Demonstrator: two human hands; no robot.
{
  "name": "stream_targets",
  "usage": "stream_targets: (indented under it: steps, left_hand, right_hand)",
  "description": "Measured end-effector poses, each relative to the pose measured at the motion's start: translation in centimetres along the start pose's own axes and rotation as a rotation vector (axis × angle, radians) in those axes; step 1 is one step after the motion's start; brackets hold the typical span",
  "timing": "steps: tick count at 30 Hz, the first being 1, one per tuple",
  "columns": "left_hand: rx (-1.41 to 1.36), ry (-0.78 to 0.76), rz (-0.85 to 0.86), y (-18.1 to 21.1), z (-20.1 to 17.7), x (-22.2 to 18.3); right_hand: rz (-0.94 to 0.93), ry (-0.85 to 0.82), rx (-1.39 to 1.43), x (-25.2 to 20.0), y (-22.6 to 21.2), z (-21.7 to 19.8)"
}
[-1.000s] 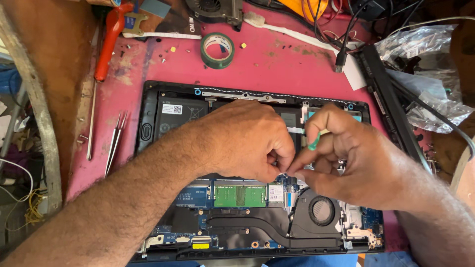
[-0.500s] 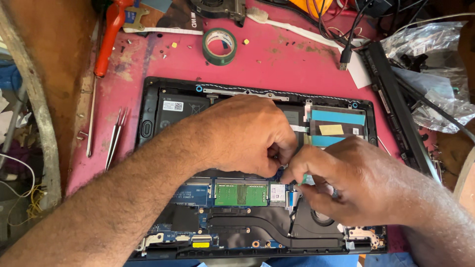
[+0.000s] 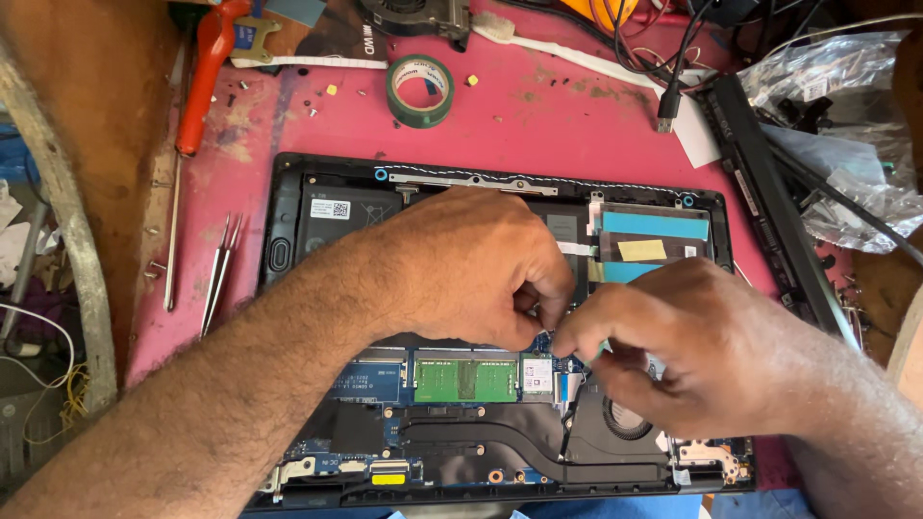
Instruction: The person manipulates internal laptop components including a battery and cables by hand, applies green tape to secure internal wires, and uses a small screwdriver to adjust parts within the chassis.
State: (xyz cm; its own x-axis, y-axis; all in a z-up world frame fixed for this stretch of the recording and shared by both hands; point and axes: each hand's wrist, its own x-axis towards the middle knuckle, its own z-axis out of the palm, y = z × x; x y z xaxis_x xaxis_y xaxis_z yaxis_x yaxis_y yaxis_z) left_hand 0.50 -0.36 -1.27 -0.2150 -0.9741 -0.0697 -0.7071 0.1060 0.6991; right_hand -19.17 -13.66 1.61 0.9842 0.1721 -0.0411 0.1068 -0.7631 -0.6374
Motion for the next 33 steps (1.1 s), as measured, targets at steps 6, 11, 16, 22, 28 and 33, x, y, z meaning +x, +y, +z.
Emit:
stream_targets:
  steps: [6, 11, 16, 22, 28, 33]
  left_hand:
    - [0.015, -0.026, -0.019, 0.0, 0.0, 0.2]
    - [-0.010, -0.016, -0.073, 0.2, -0.1, 0.0]
    - [-0.009, 0.007, -0.063, 0.2, 0.0, -0.1]
    - [-0.027, 0.068, 0.008, -0.1, 0.3, -0.5]
    - [-0.086, 0.104, 0.004, -0.2, 0.4, -1.1]
    - [-0.015, 0.095, -0.029, -0.5, 0.0, -1.8]
  right_hand:
    - [-0.051, 0.141, -0.036, 0.3, -0.5, 0.0]
    - [-0.093, 0.182, -0.111, 0.4, -0.8, 0.7]
    - [-0.070, 0.167, -0.173, 0.4, -0.8, 1.1]
    - [-0.146, 0.199, -0.221, 1.4, -2.2, 1.6]
    - [-0.282, 0.198, -0.426, 1.9, -2.7, 2.0]
    - [-0.268, 0.162, -0.427, 1.6, -2.4, 2.2]
